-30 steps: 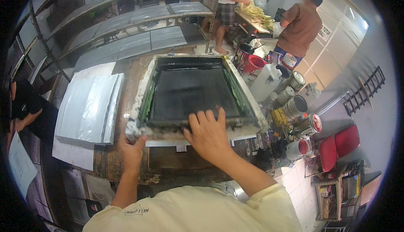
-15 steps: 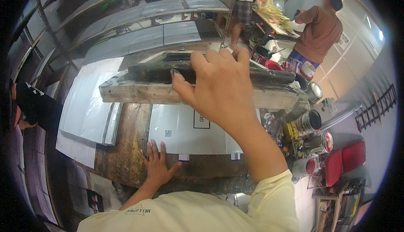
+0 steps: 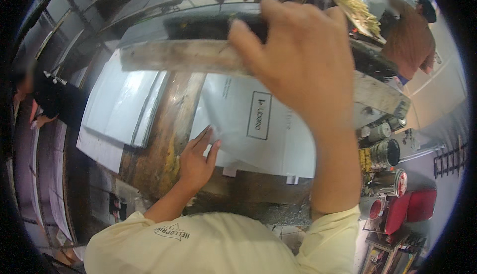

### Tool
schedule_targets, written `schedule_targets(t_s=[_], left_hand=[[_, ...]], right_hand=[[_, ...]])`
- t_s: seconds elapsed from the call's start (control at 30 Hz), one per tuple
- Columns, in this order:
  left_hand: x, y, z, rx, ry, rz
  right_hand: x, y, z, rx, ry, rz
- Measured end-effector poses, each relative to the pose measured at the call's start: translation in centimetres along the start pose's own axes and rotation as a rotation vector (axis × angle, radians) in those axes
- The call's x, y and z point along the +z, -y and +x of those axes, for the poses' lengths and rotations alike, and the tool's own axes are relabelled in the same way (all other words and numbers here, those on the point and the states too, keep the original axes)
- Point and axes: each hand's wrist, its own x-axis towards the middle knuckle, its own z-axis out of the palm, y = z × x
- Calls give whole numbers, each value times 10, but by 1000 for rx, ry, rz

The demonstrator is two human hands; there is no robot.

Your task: The person performs screen printing on white plastic mailers by positioning each bag on a flat surface, lowering a silk-screen frame, and spreading ink across the mesh using a squeegee.

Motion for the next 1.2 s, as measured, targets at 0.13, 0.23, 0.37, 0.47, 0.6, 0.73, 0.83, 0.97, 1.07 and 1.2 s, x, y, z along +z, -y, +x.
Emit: schedule_targets(t_s=[0.13,0.23,0.37,0.47,0.6,0.73,0.83,0.97,1.07,1.2], left_hand=[[-25,-26,28,-124,-67,-386],[-31,-8,29,-90,-107,-377],[-52,36,38,-43,-247,-377],[-88,74,48,-305,-204,-569],[-151,152,60,-332,-233,-654],[-205,242,68,-388,-257,-602],[-242,315,86,-400,-256,-319],[-304,433,106,-365,-264,54],[-371,481,108,-571,-303,300],[-296,386,151,-237,-464,917]], right_hand=[[1,-1,8,19,60,-8],[2,2,8,26,67,-22],[2,5,4,33,67,-22],[0,10,3,66,70,-38],[1,13,-6,62,53,-77],[7,16,-13,38,3,-125],[3,18,-17,79,18,-128],[0,19,-17,98,118,-78],[-3,20,-14,98,147,-81],[2,10,-9,-1,71,-53]])
